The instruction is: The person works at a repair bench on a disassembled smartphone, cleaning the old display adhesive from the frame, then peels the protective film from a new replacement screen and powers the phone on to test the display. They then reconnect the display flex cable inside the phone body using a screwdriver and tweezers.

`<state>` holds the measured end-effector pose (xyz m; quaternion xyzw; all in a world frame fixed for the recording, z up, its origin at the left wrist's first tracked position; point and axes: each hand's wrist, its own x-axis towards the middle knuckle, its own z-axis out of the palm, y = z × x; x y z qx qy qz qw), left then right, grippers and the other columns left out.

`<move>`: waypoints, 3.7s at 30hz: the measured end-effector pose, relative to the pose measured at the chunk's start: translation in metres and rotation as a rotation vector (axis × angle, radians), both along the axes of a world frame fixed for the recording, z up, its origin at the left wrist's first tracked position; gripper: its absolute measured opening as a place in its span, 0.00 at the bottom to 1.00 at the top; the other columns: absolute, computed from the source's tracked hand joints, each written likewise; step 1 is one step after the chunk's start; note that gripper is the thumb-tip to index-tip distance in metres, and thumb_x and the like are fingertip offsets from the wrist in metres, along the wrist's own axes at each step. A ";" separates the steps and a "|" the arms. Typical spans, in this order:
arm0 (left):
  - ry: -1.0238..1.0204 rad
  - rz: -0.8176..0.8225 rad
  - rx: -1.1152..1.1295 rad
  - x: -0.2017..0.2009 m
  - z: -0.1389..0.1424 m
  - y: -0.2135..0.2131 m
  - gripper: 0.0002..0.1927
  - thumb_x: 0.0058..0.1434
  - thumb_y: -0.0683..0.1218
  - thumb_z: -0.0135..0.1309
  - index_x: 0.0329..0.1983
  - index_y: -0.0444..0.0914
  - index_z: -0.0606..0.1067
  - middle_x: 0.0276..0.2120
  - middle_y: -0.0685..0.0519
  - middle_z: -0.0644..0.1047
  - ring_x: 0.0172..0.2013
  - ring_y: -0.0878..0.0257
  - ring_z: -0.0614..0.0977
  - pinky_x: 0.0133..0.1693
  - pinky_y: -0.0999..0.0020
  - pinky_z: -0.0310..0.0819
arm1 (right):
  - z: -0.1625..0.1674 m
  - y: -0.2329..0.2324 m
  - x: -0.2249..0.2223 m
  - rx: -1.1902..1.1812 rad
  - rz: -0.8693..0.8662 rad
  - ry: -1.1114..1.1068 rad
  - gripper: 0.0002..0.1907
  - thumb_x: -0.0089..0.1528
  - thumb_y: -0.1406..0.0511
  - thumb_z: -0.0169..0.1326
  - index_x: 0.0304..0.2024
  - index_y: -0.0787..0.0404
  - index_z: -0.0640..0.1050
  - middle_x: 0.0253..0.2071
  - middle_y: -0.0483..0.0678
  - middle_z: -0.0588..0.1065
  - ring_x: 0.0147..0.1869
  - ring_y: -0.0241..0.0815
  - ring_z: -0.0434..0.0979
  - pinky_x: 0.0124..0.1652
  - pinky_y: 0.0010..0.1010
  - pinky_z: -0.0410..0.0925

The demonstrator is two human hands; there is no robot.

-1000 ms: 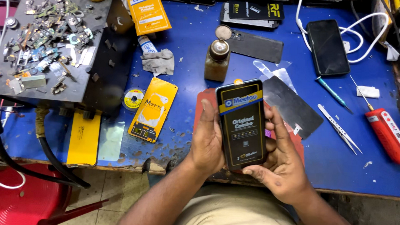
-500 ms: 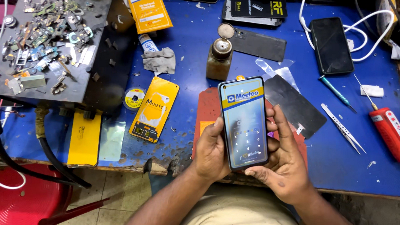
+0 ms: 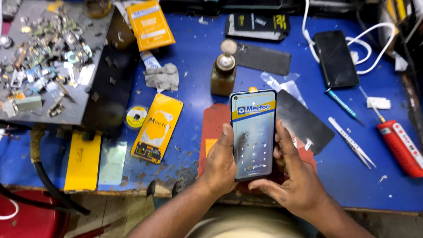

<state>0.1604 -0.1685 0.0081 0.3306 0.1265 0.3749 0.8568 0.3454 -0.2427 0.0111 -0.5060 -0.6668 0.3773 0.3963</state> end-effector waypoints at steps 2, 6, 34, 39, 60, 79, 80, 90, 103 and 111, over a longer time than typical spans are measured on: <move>0.013 -0.007 0.046 0.001 0.012 0.011 0.47 0.72 0.73 0.30 0.68 0.28 0.67 0.52 0.40 0.77 0.51 0.54 0.82 0.57 0.56 0.78 | 0.013 0.007 0.009 0.190 -0.023 -0.218 0.72 0.46 0.60 0.75 0.79 0.54 0.40 0.63 0.62 0.69 0.55 0.43 0.78 0.52 0.32 0.72; -0.010 0.012 0.133 -0.004 0.045 0.039 0.46 0.71 0.73 0.35 0.68 0.28 0.64 0.54 0.39 0.75 0.51 0.52 0.82 0.54 0.56 0.79 | 0.050 0.024 0.039 0.010 -0.155 -0.188 0.63 0.50 0.59 0.72 0.80 0.54 0.50 0.34 0.45 0.81 0.35 0.34 0.83 0.40 0.24 0.78; -0.126 0.212 0.140 -0.086 0.054 0.155 0.46 0.71 0.73 0.34 0.64 0.27 0.67 0.52 0.40 0.77 0.49 0.53 0.82 0.54 0.54 0.79 | 0.059 0.343 -0.124 -0.006 0.015 -0.096 0.44 0.61 0.61 0.56 0.75 0.48 0.50 0.55 0.52 0.77 0.54 0.42 0.81 0.51 0.33 0.75; -0.158 0.097 0.121 -0.076 0.044 0.153 0.45 0.70 0.73 0.34 0.66 0.29 0.67 0.54 0.41 0.76 0.51 0.54 0.82 0.55 0.56 0.79 | 0.068 0.314 -0.080 0.295 -0.034 -0.246 0.40 0.59 0.64 0.62 0.71 0.57 0.62 0.55 0.58 0.78 0.58 0.50 0.79 0.53 0.36 0.72; 0.028 -0.010 -0.179 0.048 0.037 0.136 0.44 0.67 0.71 0.29 0.69 0.33 0.66 0.45 0.47 0.78 0.44 0.58 0.83 0.50 0.60 0.80 | 0.076 0.141 0.061 0.537 -0.419 -0.232 0.07 0.56 0.72 0.61 0.37 0.63 0.81 0.37 0.49 0.82 0.41 0.43 0.84 0.42 0.30 0.75; -0.139 -0.006 -0.246 0.024 -0.001 0.170 0.46 0.72 0.72 0.29 0.72 0.31 0.63 0.50 0.46 0.76 0.46 0.57 0.82 0.47 0.57 0.82 | 0.055 0.167 0.031 0.540 -0.121 -0.570 0.25 0.52 0.63 0.65 0.53 0.55 0.80 0.63 0.54 0.70 0.67 0.57 0.66 0.63 0.45 0.62; -0.138 -0.004 -0.244 0.023 -0.002 0.169 0.46 0.72 0.72 0.28 0.72 0.30 0.63 0.50 0.46 0.76 0.47 0.57 0.82 0.47 0.57 0.82 | 0.054 0.166 0.029 0.535 -0.107 -0.575 0.25 0.52 0.62 0.65 0.53 0.53 0.80 0.64 0.54 0.69 0.68 0.57 0.65 0.64 0.45 0.61; -0.145 0.022 -0.209 0.021 0.003 0.161 0.45 0.73 0.71 0.29 0.73 0.30 0.62 0.51 0.45 0.76 0.50 0.55 0.81 0.49 0.58 0.82 | 0.044 0.160 0.015 0.594 0.051 -0.627 0.28 0.50 0.59 0.68 0.54 0.43 0.80 0.68 0.48 0.65 0.71 0.55 0.59 0.68 0.55 0.57; -0.148 -0.021 -0.158 0.019 0.002 0.162 0.46 0.74 0.71 0.27 0.74 0.29 0.62 0.51 0.45 0.76 0.47 0.57 0.81 0.53 0.61 0.79 | 0.045 0.161 0.023 0.637 -0.024 -0.595 0.25 0.52 0.63 0.67 0.54 0.51 0.81 0.63 0.51 0.70 0.67 0.55 0.65 0.65 0.51 0.62; -0.149 -0.005 -0.186 0.021 -0.004 0.163 0.43 0.77 0.69 0.25 0.74 0.30 0.63 0.54 0.42 0.77 0.48 0.54 0.82 0.54 0.59 0.79 | 0.042 0.161 0.022 0.614 -0.048 -0.611 0.25 0.51 0.64 0.66 0.53 0.51 0.81 0.61 0.51 0.72 0.66 0.55 0.67 0.63 0.45 0.64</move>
